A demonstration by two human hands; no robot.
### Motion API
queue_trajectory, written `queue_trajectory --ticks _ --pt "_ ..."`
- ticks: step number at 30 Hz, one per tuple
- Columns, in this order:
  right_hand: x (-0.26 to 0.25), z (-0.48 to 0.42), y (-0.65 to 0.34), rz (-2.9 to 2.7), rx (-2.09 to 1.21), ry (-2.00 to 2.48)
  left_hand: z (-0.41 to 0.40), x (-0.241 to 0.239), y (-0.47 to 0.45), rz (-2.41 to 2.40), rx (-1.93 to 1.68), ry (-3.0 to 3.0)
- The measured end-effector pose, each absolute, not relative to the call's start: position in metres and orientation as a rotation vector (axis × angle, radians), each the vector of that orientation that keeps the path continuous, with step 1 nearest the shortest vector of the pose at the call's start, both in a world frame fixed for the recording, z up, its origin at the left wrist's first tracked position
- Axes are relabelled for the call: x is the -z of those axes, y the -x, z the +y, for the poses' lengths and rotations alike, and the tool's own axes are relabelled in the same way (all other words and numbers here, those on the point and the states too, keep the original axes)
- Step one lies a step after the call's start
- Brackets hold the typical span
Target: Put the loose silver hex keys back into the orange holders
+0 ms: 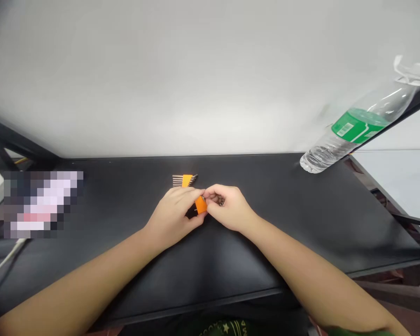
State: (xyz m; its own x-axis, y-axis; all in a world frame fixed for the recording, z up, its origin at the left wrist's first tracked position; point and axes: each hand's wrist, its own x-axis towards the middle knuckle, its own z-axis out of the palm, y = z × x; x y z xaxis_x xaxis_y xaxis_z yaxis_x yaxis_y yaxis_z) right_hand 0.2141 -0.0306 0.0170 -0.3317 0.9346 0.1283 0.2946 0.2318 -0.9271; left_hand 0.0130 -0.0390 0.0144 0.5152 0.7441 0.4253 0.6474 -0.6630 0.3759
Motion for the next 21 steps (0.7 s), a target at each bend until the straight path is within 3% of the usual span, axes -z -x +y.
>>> queue_trajectory --ticks 7,13,21 --pt "-0.018 -0.031 -0.216 -1.723 -1.181 1.120 -0.040 -0.015 -0.012 1.203 -0.875 -2.569" --pt "-0.019 -0.020 -0.226 -1.869 -0.782 1.231 -0.037 -0.010 -0.009 1.266 -0.856 -2.616" --pt "-0.011 0.006 -0.255 -2.199 -0.540 1.493 -0.034 -0.007 -0.006 1.357 -0.858 -2.581"
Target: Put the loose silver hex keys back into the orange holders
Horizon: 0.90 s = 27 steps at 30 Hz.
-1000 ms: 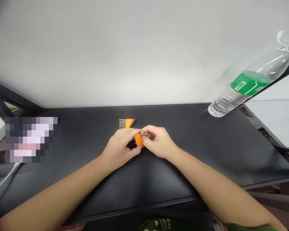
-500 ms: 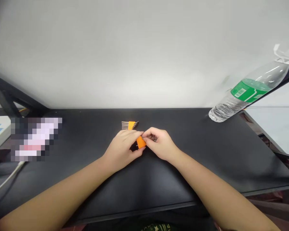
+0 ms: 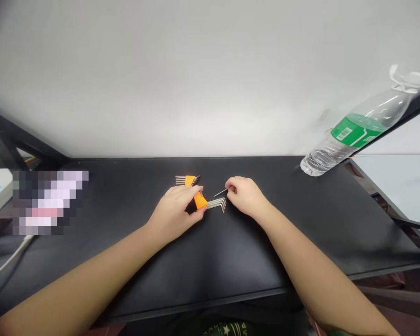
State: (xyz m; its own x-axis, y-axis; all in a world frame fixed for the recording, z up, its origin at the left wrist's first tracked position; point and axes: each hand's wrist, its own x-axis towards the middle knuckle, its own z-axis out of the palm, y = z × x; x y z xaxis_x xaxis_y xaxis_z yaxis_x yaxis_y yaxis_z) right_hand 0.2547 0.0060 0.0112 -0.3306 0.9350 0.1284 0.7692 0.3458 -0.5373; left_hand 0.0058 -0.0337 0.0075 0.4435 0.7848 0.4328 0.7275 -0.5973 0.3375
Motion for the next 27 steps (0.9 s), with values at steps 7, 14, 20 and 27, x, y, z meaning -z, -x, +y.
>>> queue_trajectory --ticks 7,14,20,27 --pt "-0.013 -0.007 -0.247 -2.358 -0.619 1.331 -0.035 -0.008 -0.007 1.355 -0.908 -2.548" --pt "-0.019 -0.014 -0.243 -2.253 -0.601 1.191 -0.035 -0.007 -0.008 1.331 -0.937 -2.513" --pt "-0.027 -0.024 -0.226 -1.999 -0.936 1.061 -0.038 -0.008 -0.013 1.284 -0.985 -2.506" --pt "-0.025 -0.027 -0.218 -2.034 -0.859 1.042 -0.039 -0.007 -0.016 1.253 -1.016 -2.513"
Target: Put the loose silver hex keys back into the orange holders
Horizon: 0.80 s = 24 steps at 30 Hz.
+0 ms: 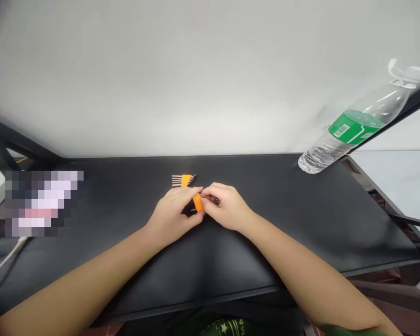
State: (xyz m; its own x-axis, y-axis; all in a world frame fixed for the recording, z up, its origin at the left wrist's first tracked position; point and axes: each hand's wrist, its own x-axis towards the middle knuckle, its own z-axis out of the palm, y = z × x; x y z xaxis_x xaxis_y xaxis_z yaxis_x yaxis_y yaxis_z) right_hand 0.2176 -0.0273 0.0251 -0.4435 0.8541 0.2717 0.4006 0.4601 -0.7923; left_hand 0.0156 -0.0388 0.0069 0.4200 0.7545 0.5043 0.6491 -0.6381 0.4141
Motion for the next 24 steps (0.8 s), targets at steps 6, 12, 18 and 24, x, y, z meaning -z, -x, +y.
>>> queue_trajectory --ticks 6,12,18,24 --pt "-0.024 -0.030 -0.218 -2.079 -0.649 1.064 -0.037 -0.007 -0.016 1.237 -0.936 -2.540" --pt "-0.020 -0.026 -0.221 -2.018 -0.607 1.173 -0.037 -0.009 -0.015 1.242 -0.866 -2.560" --pt "-0.016 -0.023 -0.219 -1.666 -1.189 1.247 -0.037 -0.014 -0.015 1.244 -0.794 -2.556" --pt "-0.020 -0.005 -0.238 -1.592 -1.179 1.433 -0.034 -0.007 -0.010 1.349 -0.863 -2.563"
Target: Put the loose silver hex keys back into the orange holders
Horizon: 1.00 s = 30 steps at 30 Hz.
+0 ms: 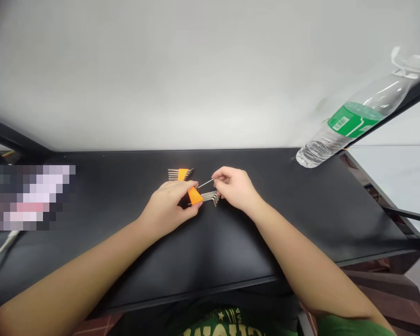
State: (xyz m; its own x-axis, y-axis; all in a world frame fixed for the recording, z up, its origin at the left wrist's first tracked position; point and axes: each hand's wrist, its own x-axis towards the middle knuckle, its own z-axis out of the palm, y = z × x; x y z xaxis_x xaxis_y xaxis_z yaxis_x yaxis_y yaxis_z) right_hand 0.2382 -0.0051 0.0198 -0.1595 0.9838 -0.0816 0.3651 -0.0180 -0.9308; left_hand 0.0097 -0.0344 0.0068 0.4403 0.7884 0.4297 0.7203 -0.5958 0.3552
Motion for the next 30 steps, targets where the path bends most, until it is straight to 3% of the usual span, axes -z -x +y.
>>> queue_trajectory --ticks 5,9,21,26,30 --pt "-0.018 0.009 -0.257 -1.986 -0.714 1.673 -0.033 -0.009 -0.007 1.404 -0.871 -2.511" --pt "-0.017 0.007 -0.254 -2.170 -0.565 1.616 -0.034 -0.009 -0.008 1.412 -0.856 -2.486" --pt "-0.019 -0.007 -0.248 -2.386 -0.567 1.367 -0.033 -0.007 -0.007 1.422 -0.846 -2.436" --pt "-0.024 -0.004 -0.251 -2.199 -0.465 1.351 -0.034 -0.009 -0.008 1.387 -0.854 -2.449" --pt "-0.027 -0.009 -0.246 -2.033 -0.701 1.328 -0.036 -0.010 -0.010 1.328 -0.850 -2.482"
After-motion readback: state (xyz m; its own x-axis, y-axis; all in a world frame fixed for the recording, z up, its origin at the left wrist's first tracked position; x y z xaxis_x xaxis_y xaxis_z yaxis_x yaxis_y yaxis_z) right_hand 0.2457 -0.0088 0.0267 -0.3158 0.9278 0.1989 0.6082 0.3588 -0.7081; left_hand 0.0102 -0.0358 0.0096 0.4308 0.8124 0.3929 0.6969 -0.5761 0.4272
